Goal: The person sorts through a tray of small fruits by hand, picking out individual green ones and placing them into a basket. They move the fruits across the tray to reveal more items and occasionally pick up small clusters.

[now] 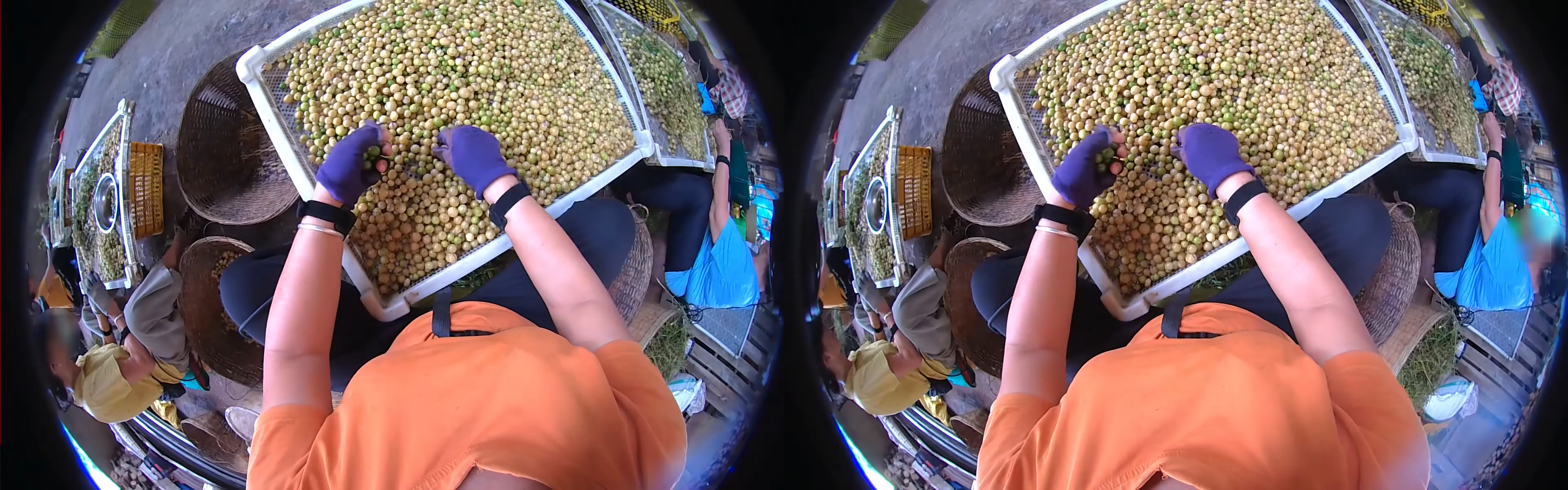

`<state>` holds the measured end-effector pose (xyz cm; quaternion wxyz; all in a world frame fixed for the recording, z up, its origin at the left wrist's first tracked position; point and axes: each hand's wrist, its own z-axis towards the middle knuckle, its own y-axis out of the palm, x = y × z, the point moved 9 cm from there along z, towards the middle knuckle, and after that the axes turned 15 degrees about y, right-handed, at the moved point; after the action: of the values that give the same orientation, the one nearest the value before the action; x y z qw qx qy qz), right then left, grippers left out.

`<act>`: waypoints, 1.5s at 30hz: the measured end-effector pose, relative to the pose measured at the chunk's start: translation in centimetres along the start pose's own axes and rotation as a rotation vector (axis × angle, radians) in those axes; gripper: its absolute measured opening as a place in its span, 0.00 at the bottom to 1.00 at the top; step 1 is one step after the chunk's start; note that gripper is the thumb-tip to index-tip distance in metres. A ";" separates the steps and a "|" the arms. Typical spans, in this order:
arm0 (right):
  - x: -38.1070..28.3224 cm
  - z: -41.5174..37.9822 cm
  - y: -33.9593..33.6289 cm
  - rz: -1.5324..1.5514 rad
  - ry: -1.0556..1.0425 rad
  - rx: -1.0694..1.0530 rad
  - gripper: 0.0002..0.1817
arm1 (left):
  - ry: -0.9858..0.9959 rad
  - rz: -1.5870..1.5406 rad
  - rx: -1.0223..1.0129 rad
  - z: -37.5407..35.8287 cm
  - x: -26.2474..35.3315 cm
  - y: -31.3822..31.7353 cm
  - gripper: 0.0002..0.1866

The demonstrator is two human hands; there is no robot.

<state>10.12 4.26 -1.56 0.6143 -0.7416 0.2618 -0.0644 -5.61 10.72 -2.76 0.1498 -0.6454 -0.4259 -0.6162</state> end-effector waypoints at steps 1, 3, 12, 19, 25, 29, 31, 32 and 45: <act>0.0 0.2 0.2 -0.004 0.001 0.000 0.14 | 0.086 0.088 -0.074 0.2 0.2 0.3 0.15; 0.1 0.5 0.6 -0.001 -0.004 0.004 0.14 | -0.083 0.527 -0.042 0.3 -0.6 1.1 0.14; 5.6 -0.9 -0.9 1.510 0.256 -0.432 0.14 | 0.069 1.532 -0.287 1.2 -1.4 4.2 0.11; 6.9 -1.1 -0.1 1.394 0.320 -0.393 0.13 | 0.086 1.564 -0.294 1.6 -1.4 4.2 0.10; 1.5 0.8 -0.1 0.035 0.135 -0.085 0.17 | 0.058 1.577 -0.285 1.8 -1.7 4.2 0.10; -0.2 0.6 0.3 -0.112 0.074 -0.111 0.16 | 0.085 1.612 -0.310 1.3 -1.9 4.2 0.10; -0.1 0.7 0.0 -0.044 0.090 -0.116 0.16 | 0.090 1.606 -0.307 1.5 -2.2 4.2 0.10; 0.3 0.9 0.0 0.017 0.113 -0.119 0.15 | 0.078 1.590 -0.300 1.5 -2.0 4.1 0.10; 4.1 -6.8 -6.1 1.015 0.290 -0.552 0.13 | 0.069 -0.027 -0.048 0.2 0.5 0.9 0.08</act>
<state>12.65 -2.96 4.92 0.3106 -0.6396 0.6720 0.2071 -4.87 10.46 -2.05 0.1406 -0.6211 -0.4144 -0.6502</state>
